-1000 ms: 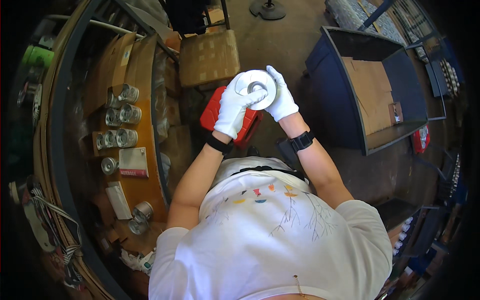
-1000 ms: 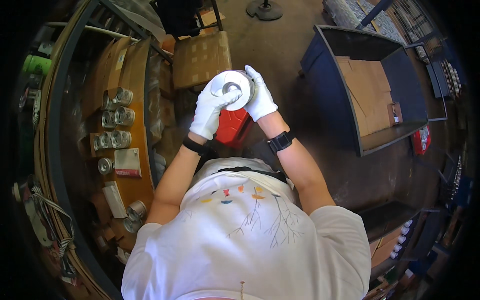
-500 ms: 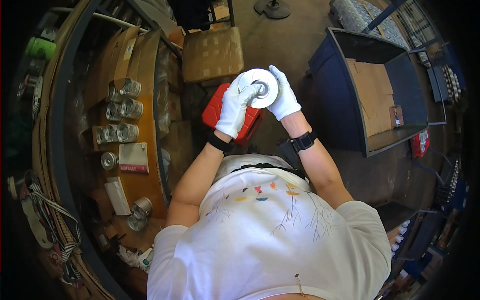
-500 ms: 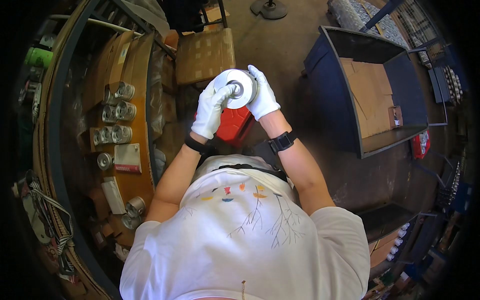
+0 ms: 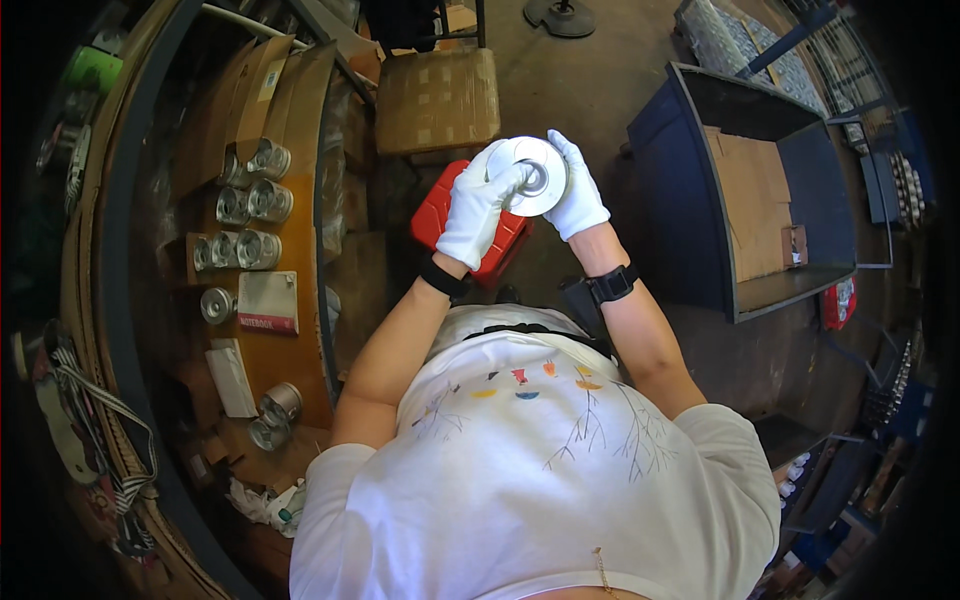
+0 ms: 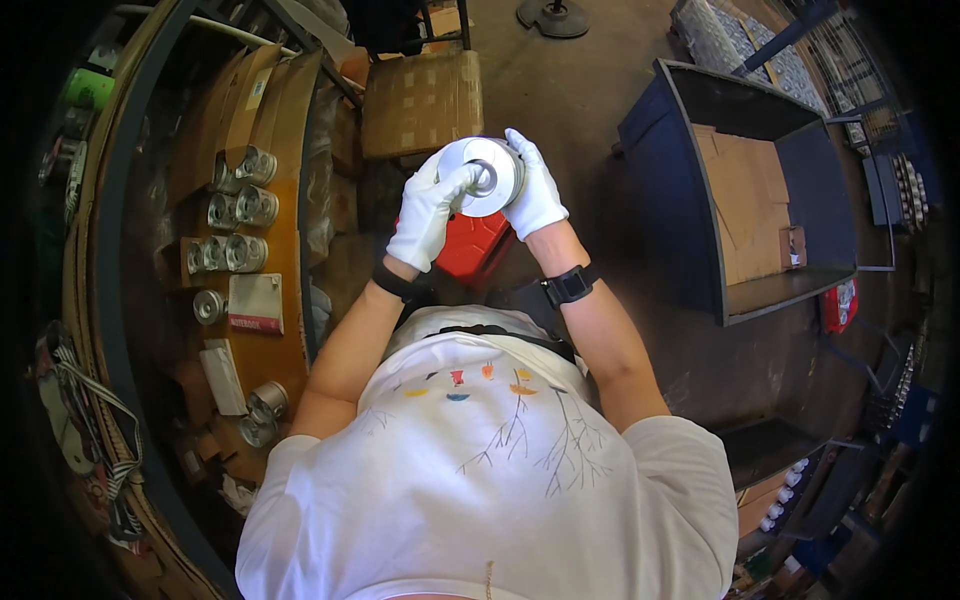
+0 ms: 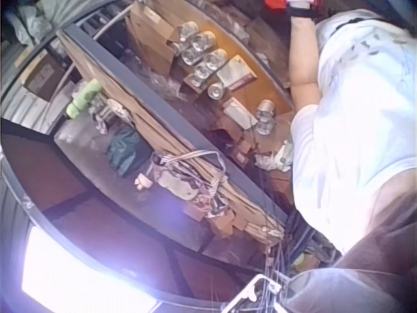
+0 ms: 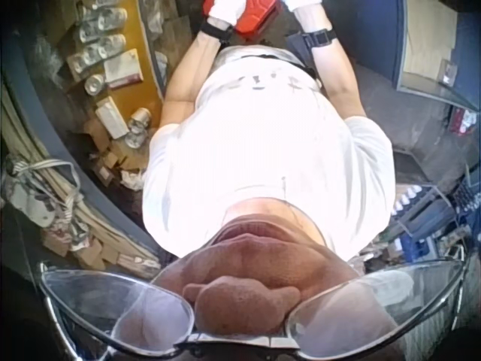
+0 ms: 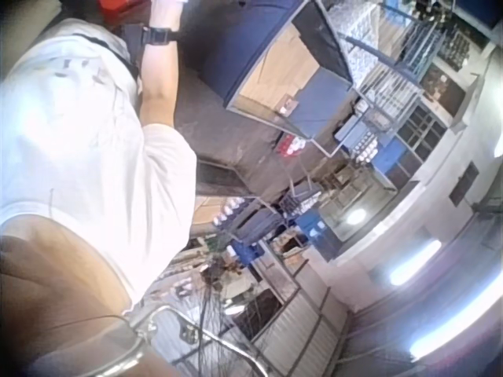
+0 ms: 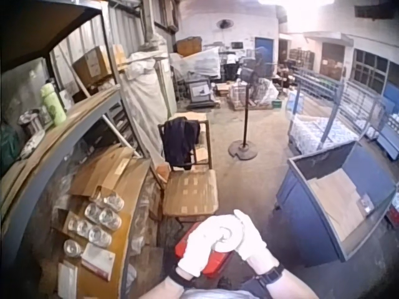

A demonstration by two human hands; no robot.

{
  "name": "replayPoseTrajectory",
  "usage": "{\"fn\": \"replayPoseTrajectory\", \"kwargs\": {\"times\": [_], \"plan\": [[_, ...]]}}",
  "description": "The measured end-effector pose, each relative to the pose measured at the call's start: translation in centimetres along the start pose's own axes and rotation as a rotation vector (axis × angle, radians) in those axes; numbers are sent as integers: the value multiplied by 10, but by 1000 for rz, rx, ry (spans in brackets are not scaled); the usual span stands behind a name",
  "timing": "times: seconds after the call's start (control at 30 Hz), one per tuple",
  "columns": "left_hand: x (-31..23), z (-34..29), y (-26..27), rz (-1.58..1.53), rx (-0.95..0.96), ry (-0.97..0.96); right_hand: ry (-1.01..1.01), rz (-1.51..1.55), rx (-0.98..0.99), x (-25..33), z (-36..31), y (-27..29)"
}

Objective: Sort metal pistons and mark them with a pen before placing them in a cart.

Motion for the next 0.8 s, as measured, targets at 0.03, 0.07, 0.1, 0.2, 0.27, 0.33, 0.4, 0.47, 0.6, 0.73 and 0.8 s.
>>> {"fn": "replayPoseTrajectory", "kwargs": {"times": [0.03, 0.07, 0.1, 0.2, 0.27, 0.33, 0.4, 0.47, 0.6, 0.73, 0.8], "plan": [[0, 0, 1, -10, 9, -10, -3, -12, 6, -1, 2, 2], [1, 0, 1, -45, 15, -8, -6, -24, 11, -2, 5, 8], [2, 0, 1, -78, 23, -6, -7, -36, 18, -4, 6, 8], [8, -1, 2, -148, 58, 25, -54, -22, 35, -8, 5, 8], [11, -2, 2, -174, 76, 35, -75, -3, 55, -10, 6, 7], [6, -3, -1, -186, 92, 25, -89, 16, 72, -11, 7, 8], [3, -4, -1, -147, 112, 16, -98, 35, 89, -12, 10, 11], [0, -5, -3, -124, 121, 6, -77, 23, 70, -11, 13, 18], [-2, -10, -5, -126, 107, -9, -90, 28, 58, -13, 8, 16], [10, -10, -6, -83, 5, -26, -87, 53, 93, -14, 5, 20], [11, -13, -8, -56, -14, -43, -71, 46, 80, -17, 6, 22]]}}
Point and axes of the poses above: each hand's wrist, its own z-axis towards the middle knuckle, its own y-axis out of the back of the hand, x = y × z, the point moved 6 cm from there along z, towards the middle knuckle, and after that the axes turned 11 degrees about x, right-handed, at the moved point
